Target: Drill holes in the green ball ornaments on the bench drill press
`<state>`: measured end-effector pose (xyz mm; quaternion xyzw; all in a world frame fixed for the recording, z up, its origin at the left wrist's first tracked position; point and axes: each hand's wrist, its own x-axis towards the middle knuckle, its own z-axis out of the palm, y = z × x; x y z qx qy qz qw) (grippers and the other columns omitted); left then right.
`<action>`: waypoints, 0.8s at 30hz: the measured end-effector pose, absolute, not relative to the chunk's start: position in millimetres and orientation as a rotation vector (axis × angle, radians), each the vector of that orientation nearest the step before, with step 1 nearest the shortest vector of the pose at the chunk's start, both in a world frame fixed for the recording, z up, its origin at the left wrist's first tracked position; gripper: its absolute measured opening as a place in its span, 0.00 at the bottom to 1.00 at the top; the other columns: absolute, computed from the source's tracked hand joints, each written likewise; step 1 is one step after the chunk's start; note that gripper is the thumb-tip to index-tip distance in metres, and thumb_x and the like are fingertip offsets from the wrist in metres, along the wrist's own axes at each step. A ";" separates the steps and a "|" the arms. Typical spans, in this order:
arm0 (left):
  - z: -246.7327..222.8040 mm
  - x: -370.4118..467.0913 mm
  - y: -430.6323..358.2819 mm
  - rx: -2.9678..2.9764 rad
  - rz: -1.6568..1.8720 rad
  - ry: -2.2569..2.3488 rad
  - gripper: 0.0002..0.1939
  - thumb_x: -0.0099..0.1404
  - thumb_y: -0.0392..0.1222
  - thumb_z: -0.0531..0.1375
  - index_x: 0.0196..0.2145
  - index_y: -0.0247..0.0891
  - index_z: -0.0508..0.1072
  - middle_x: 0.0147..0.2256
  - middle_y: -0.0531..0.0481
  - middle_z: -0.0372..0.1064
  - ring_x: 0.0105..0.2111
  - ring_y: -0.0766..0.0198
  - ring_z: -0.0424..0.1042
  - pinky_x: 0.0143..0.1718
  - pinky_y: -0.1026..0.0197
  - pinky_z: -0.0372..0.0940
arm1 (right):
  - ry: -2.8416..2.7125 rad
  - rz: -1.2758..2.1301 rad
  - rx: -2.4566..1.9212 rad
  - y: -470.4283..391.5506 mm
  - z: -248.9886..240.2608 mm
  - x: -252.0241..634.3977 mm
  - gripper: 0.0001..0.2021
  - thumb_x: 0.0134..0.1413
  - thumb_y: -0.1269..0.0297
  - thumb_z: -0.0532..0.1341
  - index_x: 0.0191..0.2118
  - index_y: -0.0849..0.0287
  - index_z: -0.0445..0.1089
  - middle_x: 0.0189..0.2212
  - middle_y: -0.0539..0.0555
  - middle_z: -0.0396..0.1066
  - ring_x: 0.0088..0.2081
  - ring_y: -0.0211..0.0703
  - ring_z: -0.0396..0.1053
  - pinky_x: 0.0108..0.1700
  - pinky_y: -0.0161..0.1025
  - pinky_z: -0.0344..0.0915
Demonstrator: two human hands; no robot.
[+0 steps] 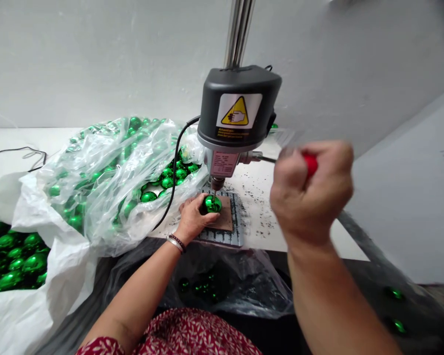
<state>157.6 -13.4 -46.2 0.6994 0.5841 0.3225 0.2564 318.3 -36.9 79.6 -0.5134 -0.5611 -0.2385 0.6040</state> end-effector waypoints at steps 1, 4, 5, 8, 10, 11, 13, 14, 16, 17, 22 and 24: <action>-45.5 157.5 -14.2 1.894 0.885 1.576 0.24 0.52 0.46 0.67 0.48 0.42 0.73 0.39 0.48 0.72 0.45 0.52 0.67 0.52 0.50 0.59 | -1.314 -0.509 -1.227 -31.1 93.6 320.6 0.13 0.60 0.56 0.53 0.32 0.62 0.63 0.23 0.46 0.60 0.24 0.27 0.55 0.27 0.29 0.52; -42.9 151.1 -22.4 1.878 0.921 1.531 0.24 0.53 0.44 0.67 0.48 0.40 0.72 0.42 0.46 0.73 0.46 0.52 0.68 0.52 0.50 0.60 | -1.346 -0.397 -1.344 -17.8 126.1 325.0 0.14 0.59 0.56 0.53 0.30 0.64 0.62 0.21 0.44 0.56 0.24 0.25 0.51 0.29 0.29 0.50; -41.8 146.2 -27.6 1.890 0.916 1.494 0.25 0.52 0.44 0.67 0.49 0.40 0.72 0.43 0.45 0.73 0.47 0.52 0.68 0.53 0.49 0.60 | -1.342 -0.365 -1.386 -15.8 132.0 325.1 0.13 0.59 0.57 0.54 0.31 0.64 0.62 0.21 0.44 0.56 0.24 0.24 0.50 0.30 0.29 0.50; -37.0 124.2 -49.6 2.011 0.792 1.297 0.29 0.51 0.45 0.68 0.51 0.41 0.71 0.48 0.44 0.72 0.51 0.50 0.67 0.57 0.48 0.57 | -1.303 -0.311 -1.484 -15.6 136.9 321.9 0.12 0.58 0.59 0.55 0.32 0.65 0.63 0.22 0.44 0.57 0.24 0.24 0.51 0.31 0.30 0.51; -31.1 107.0 -64.9 2.077 0.716 1.194 0.30 0.51 0.46 0.68 0.52 0.41 0.71 0.51 0.43 0.71 0.54 0.49 0.66 0.59 0.49 0.56 | -1.279 -0.312 -1.472 -17.4 135.0 319.3 0.12 0.58 0.59 0.54 0.31 0.64 0.64 0.21 0.44 0.58 0.24 0.24 0.52 0.31 0.31 0.50; -27.2 98.7 -70.6 2.087 0.708 1.174 0.30 0.52 0.46 0.68 0.53 0.40 0.71 0.52 0.42 0.71 0.53 0.50 0.67 0.58 0.49 0.57 | -1.262 -0.315 -1.451 -18.1 133.8 318.3 0.12 0.58 0.59 0.54 0.31 0.64 0.64 0.20 0.43 0.57 0.24 0.24 0.52 0.31 0.32 0.50; -17.9 82.8 -74.4 2.068 0.768 1.214 0.27 0.57 0.47 0.64 0.53 0.39 0.71 0.49 0.42 0.73 0.48 0.54 0.71 0.54 0.52 0.62 | -1.231 -0.298 -1.428 -18.7 132.2 317.2 0.12 0.57 0.59 0.55 0.29 0.62 0.63 0.19 0.42 0.56 0.24 0.23 0.52 0.31 0.34 0.49; -12.9 74.9 -71.6 2.051 0.835 1.284 0.24 0.60 0.47 0.62 0.53 0.38 0.71 0.47 0.43 0.74 0.44 0.57 0.72 0.51 0.54 0.64 | -1.216 -0.280 -1.431 -18.8 132.0 316.9 0.11 0.56 0.59 0.54 0.28 0.61 0.62 0.20 0.42 0.56 0.24 0.23 0.52 0.31 0.35 0.49; -3.8 57.8 -56.7 2.019 1.010 1.535 0.18 0.65 0.45 0.56 0.51 0.37 0.73 0.44 0.43 0.75 0.41 0.59 0.74 0.48 0.56 0.66 | -1.204 -0.234 -1.456 -19.2 132.6 316.6 0.12 0.56 0.59 0.54 0.26 0.61 0.59 0.21 0.41 0.56 0.26 0.24 0.53 0.33 0.37 0.49; -0.3 48.5 -45.5 2.007 1.083 1.702 0.18 0.67 0.43 0.52 0.50 0.36 0.73 0.45 0.42 0.75 0.42 0.58 0.74 0.49 0.56 0.66 | -1.203 -0.213 -1.471 -19.6 133.3 316.3 0.13 0.56 0.59 0.53 0.24 0.61 0.57 0.21 0.41 0.56 0.28 0.24 0.54 0.35 0.39 0.49; 2.3 8.9 12.7 2.101 0.343 2.164 0.20 0.63 0.36 0.52 0.51 0.36 0.73 0.49 0.37 0.73 0.50 0.48 0.72 0.51 0.53 0.64 | -1.192 -0.179 -1.489 -21.6 136.1 315.5 0.14 0.55 0.60 0.53 0.23 0.61 0.54 0.21 0.41 0.54 0.28 0.24 0.53 0.36 0.40 0.48; -1.1 4.6 24.2 2.060 -0.060 2.141 0.21 0.59 0.41 0.56 0.51 0.39 0.73 0.46 0.38 0.75 0.46 0.45 0.74 0.45 0.52 0.66 | -1.200 -0.168 -1.460 -21.5 135.5 316.1 0.11 0.56 0.60 0.53 0.27 0.62 0.59 0.22 0.40 0.54 0.28 0.24 0.51 0.36 0.40 0.48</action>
